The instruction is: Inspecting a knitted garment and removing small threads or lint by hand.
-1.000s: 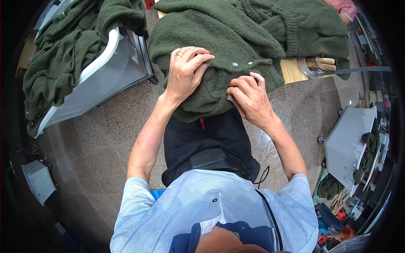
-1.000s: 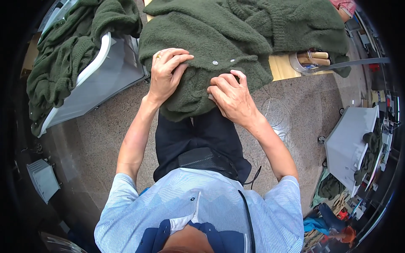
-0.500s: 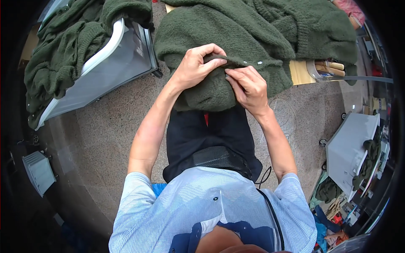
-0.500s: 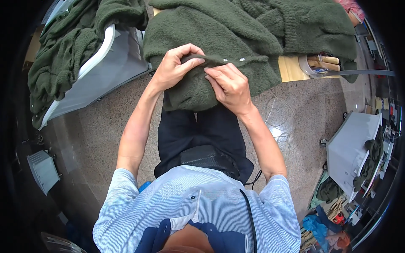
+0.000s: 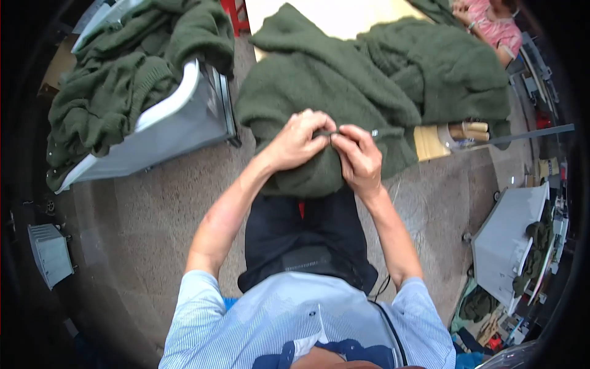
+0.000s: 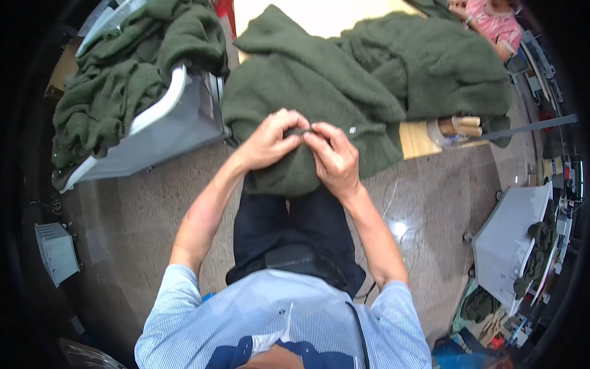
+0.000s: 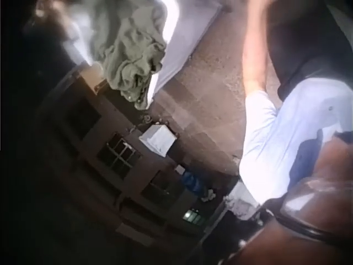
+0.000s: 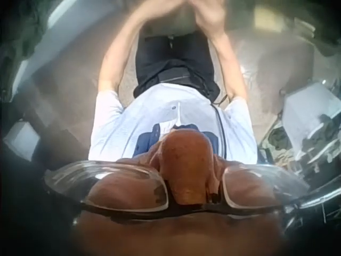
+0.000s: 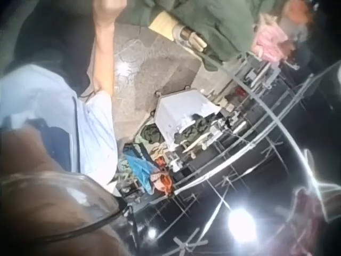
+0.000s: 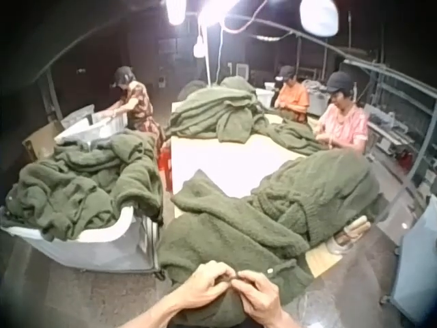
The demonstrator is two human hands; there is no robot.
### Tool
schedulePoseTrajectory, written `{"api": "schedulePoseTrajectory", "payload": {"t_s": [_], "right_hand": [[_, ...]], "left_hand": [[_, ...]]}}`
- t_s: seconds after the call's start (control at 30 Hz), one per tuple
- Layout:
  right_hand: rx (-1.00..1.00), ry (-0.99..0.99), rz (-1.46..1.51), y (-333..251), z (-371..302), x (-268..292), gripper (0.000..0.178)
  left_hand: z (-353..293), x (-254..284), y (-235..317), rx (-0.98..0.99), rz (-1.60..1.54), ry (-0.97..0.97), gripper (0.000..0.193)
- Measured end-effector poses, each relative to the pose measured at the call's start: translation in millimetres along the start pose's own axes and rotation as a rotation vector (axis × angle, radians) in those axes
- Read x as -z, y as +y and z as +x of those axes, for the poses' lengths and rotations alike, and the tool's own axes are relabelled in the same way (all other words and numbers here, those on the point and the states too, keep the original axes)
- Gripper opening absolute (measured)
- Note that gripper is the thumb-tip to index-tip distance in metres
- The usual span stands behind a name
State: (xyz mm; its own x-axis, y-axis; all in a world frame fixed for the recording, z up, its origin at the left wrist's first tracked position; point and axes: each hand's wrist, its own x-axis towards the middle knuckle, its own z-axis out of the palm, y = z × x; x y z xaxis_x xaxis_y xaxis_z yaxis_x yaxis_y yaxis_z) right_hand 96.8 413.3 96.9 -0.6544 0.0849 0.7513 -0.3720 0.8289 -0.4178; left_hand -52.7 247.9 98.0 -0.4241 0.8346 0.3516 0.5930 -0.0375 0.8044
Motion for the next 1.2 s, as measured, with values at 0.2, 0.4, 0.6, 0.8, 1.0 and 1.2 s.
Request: {"api": "schedulePoseTrajectory", "payload": {"t_s": [0.2,0.4,0.6,0.8,1.0,1.2], "right_hand": [[-0.010,-0.098,-0.044,-12.8,9.7,5.1,0.017],[0.029,-0.147,-0.101,-7.9,16.3,12.3,0.019],[0.074,-0.122,-0.097,-1.4,13.1,9.1,0.022],[0.143,-0.115,-0.131,1.5,10.5,10.5,0.027],[0.107,-0.022,-0.137,1.2,5.4,9.0,0.025],[-0.031,-0.090,0.032,1.1,10.9,16.5,0.018]], "left_hand": [[-4.4,9.3,7.3,0.064,-0.063,-0.080,0.021],[2.9,16.9,10.7,0.245,-0.396,-0.156,0.017],[2.8,13.2,9.5,0.263,-0.413,-0.113,0.015],[-2.0,13.2,11.8,0.347,-0.536,-0.115,0.016],[0.6,8.4,14.4,0.370,-0.630,-0.139,0.023],[-1.1,5.1,13.6,0.338,-0.484,-0.037,0.020]]}}
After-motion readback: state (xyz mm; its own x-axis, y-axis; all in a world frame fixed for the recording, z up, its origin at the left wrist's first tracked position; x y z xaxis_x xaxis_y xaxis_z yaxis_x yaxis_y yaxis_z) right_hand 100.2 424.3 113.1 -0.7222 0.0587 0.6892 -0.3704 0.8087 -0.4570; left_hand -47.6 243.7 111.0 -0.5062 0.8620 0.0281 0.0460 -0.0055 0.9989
